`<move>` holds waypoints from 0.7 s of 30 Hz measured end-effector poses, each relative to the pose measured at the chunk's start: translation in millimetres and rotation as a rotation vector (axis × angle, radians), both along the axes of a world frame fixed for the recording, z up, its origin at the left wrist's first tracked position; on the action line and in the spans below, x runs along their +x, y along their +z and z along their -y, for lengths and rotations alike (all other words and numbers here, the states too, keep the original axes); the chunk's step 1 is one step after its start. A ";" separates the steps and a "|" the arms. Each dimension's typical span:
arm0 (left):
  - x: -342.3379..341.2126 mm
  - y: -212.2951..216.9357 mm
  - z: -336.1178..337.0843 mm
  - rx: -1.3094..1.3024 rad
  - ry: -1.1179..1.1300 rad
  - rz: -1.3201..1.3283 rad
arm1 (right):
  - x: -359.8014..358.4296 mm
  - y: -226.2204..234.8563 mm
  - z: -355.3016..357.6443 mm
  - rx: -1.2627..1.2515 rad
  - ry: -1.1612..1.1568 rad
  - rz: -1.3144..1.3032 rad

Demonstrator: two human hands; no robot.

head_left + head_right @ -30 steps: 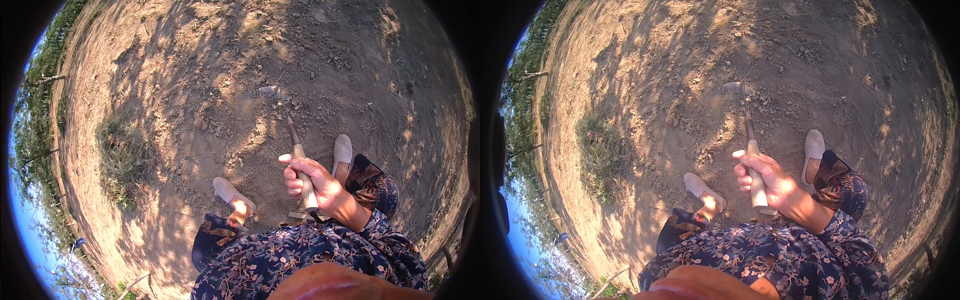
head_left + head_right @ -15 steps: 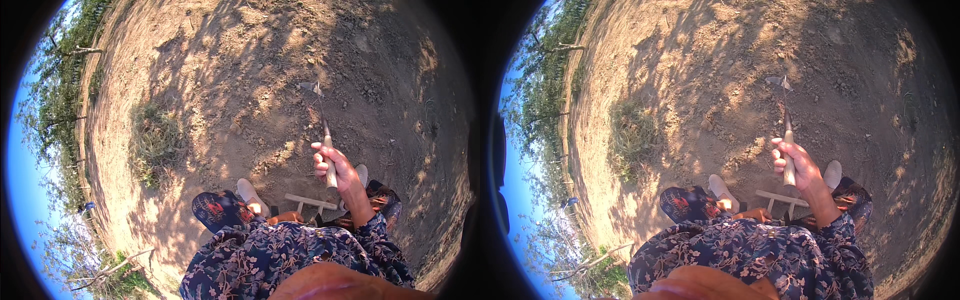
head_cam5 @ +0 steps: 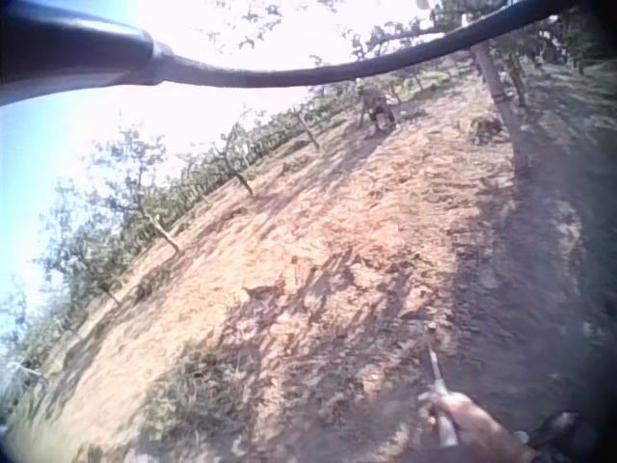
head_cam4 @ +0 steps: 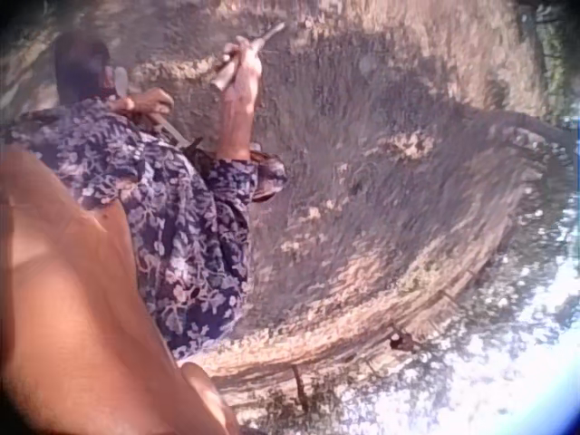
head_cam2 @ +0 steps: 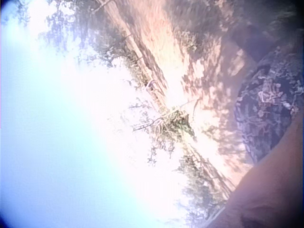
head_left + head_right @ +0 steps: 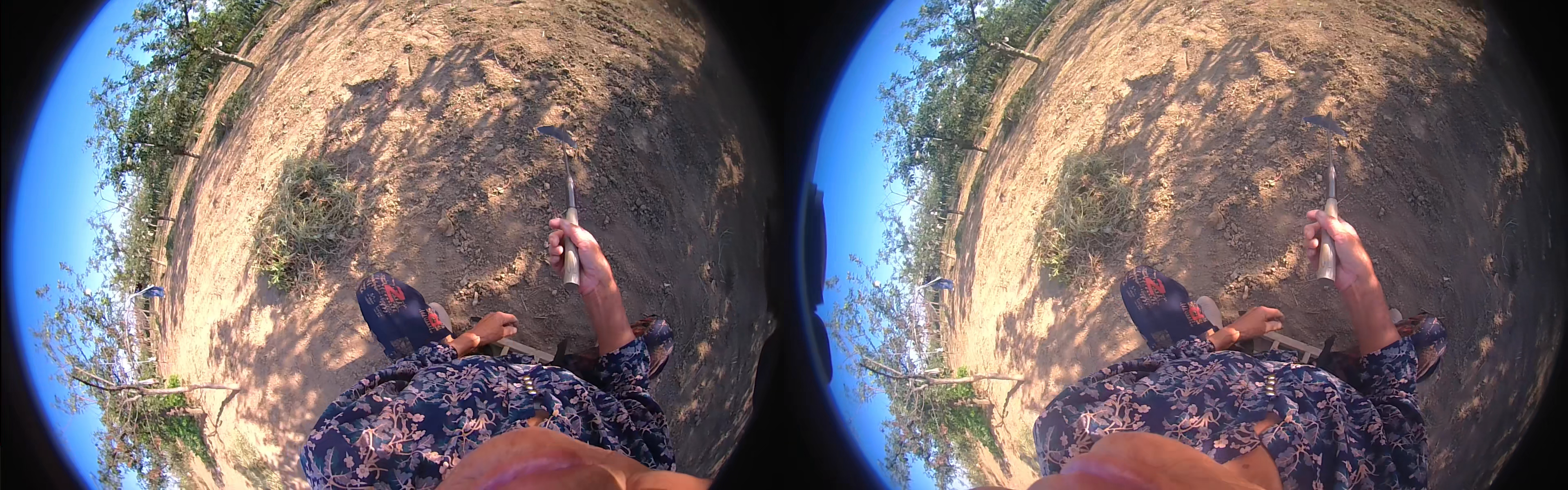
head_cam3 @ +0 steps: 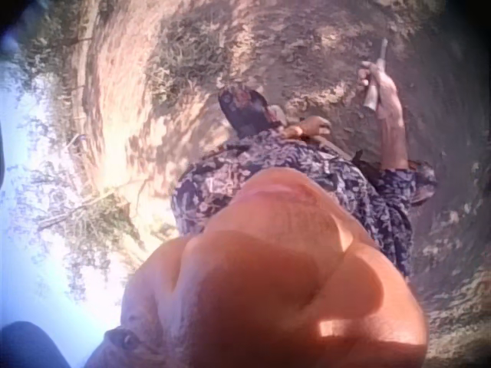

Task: The person uses a hand scythe and their hands to scrape the soil and pull weeds around the base of a tree in an orchard, occasionally moving aside dirt and debris.

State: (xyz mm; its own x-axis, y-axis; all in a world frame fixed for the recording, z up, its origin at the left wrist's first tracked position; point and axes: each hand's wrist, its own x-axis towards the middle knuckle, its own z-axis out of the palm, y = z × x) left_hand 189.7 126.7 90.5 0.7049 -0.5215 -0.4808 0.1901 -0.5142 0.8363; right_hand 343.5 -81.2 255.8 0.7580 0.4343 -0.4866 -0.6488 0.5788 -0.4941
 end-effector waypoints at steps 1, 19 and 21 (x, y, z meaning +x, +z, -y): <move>16.5 25.5 5.3 -0.048 0.204 -0.028 | 0.3 -1.7 -2.6 -0.025 -0.009 0.001; 60.1 249.5 -64.5 0.032 0.003 0.801 | -27.3 -6.7 -44.6 -0.403 0.464 0.254; 71.4 247.9 -50.5 -0.001 -0.051 0.850 | -27.0 -9.9 -39.3 -0.629 0.473 0.585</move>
State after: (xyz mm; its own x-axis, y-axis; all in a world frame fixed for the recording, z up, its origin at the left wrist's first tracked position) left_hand 261.1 177.2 338.4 0.8017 -0.5626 0.2020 -0.5264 -0.5044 0.6844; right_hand 316.5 -41.9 245.9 0.7680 0.5451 -0.3362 -0.3005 -0.1569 -0.9408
